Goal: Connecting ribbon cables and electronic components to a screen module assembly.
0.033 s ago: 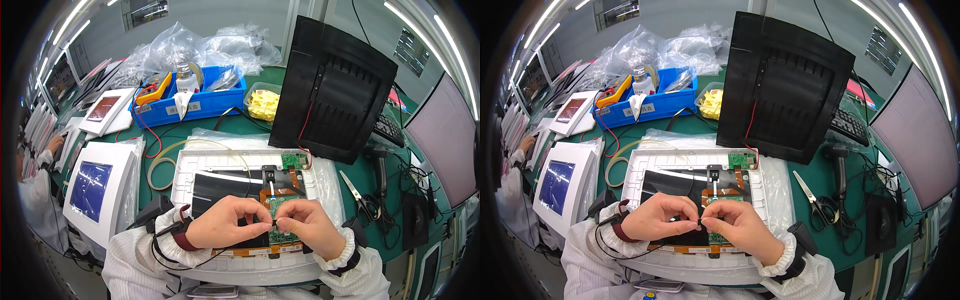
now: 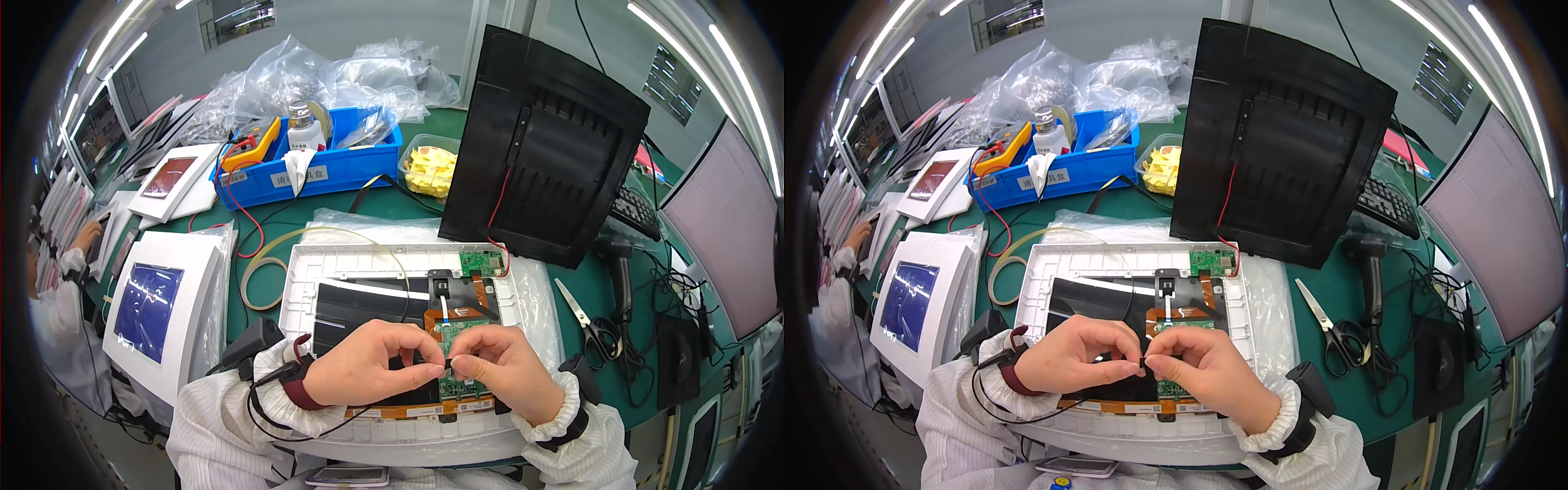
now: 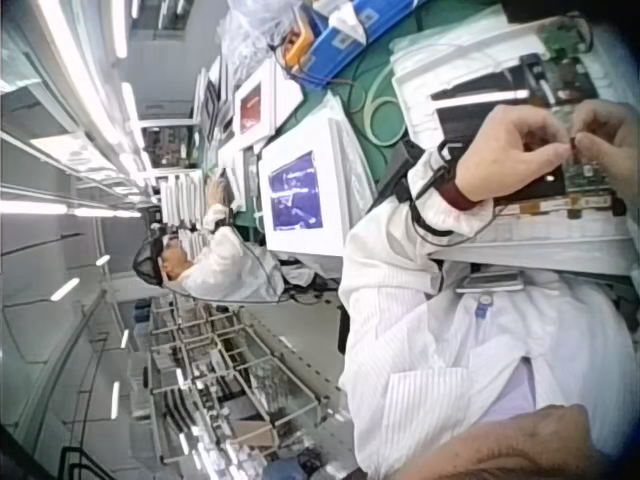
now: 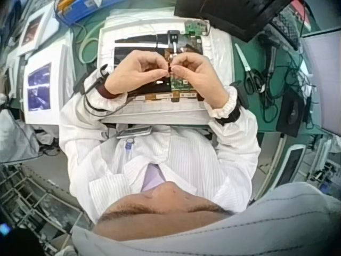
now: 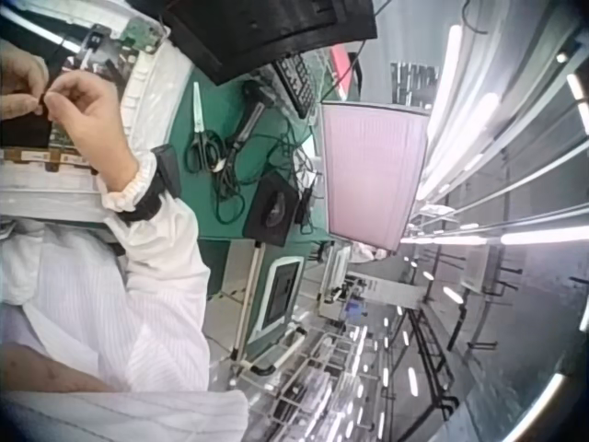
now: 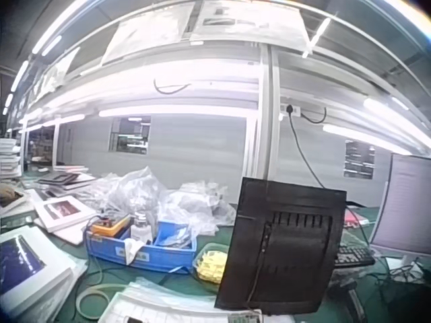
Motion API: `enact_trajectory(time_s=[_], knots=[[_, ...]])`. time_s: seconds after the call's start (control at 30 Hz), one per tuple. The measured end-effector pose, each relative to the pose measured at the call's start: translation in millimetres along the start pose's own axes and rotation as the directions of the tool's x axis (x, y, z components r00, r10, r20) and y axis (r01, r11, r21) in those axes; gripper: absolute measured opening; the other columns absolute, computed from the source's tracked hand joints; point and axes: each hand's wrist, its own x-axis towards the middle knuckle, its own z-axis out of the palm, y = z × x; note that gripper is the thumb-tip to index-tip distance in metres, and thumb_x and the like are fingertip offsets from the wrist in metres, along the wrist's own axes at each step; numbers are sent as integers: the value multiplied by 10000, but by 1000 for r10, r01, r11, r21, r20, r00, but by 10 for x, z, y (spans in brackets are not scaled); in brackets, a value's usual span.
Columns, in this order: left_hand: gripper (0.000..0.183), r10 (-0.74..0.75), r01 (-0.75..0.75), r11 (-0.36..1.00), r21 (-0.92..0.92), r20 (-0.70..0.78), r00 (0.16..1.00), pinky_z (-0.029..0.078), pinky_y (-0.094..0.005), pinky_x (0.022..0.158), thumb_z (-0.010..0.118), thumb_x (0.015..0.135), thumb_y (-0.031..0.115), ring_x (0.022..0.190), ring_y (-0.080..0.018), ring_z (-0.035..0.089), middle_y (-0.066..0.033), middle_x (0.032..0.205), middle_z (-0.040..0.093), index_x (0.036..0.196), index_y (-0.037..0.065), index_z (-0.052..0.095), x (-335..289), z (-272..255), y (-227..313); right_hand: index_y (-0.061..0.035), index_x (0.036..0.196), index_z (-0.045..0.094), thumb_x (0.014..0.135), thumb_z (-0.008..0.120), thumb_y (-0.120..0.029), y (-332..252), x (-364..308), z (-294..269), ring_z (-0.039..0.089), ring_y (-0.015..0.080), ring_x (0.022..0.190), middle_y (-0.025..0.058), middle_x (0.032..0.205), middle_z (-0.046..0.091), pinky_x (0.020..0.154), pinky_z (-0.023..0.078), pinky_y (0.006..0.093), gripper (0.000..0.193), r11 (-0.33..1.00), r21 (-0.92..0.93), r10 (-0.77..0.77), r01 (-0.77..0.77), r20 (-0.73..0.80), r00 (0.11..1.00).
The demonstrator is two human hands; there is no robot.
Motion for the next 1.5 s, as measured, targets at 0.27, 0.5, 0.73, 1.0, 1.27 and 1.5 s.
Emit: enact_trajectory(time_s=[0.27, 0.5, 0.73, 1.0, 1.27, 1.5], knots=[[71, -27, 27, 1000, -7, -87, 996, 404, -229, 697, 562, 780, 10, 754, -107, 514, -60, 827, 559, 845, -18, 574, -6, 21, -3, -5, 783, 594, 667, 666, -21, 61, 39, 65, 529, 210, 709, 79, 757, 554, 636, 417, 284, 137, 553, -755, -560, 352, -24, 828], [46, 24, -9, 995, 95, -164, 986, 404, -226, 663, 586, 759, 27, 726, -102, 515, -53, 784, 567, 783, -12, 587, -2, 65, 15, 8, 773, 590, 659, 645, 5, 52, 7, 144, 532, 239, 645, 96, 728, 562, 581, 425, 309, 126, 443, -808, -603, 388, 52, 796], [50, 153, -83, 951, 297, -219, 964, 411, -239, 597, 625, 708, 43, 653, -139, 537, -57, 704, 583, 741, 14, 601, 13, 91, -5, 10, 764, 587, 633, 636, 24, 78, 13, 162, 532, 229, 632, 87, 720, 561, 550, 426, 306, 140, 343, -851, -644, 397, 94, 759], [44, 157, -89, 948, 306, -206, 966, 414, -240, 601, 616, 705, 38, 653, -140, 539, -60, 709, 582, 738, 15, 600, 24, 91, -4, 10, 750, 585, 611, 638, 34, 71, -4, 146, 535, 233, 633, 93, 724, 566, 548, 430, 300, 151, 365, -854, -631, 371, 66, 773], [103, 112, -70, 985, 160, -271, 956, 406, -218, 532, 595, 732, 101, 576, -91, 487, -34, 685, 577, 771, 6, 593, 46, 14, -85, 42, 775, 590, 722, 600, 5, -72, -35, -32, 527, 135, 681, 61, 742, 577, 615, 413, 232, 65, 924, -345, -264, 167, -256, 930], [60, 27, 9, 994, 105, -337, 941, 383, -164, 593, 541, 788, 33, 681, -36, 484, -21, 753, 575, 812, -20, 558, 156, -271, 203, 17, 883, 575, 791, 556, -36, -127, -50, -362, 541, 142, 706, 89, 784, 589, 660, 440, 248, 108, 900, 320, -179, 296, -346, 921]])
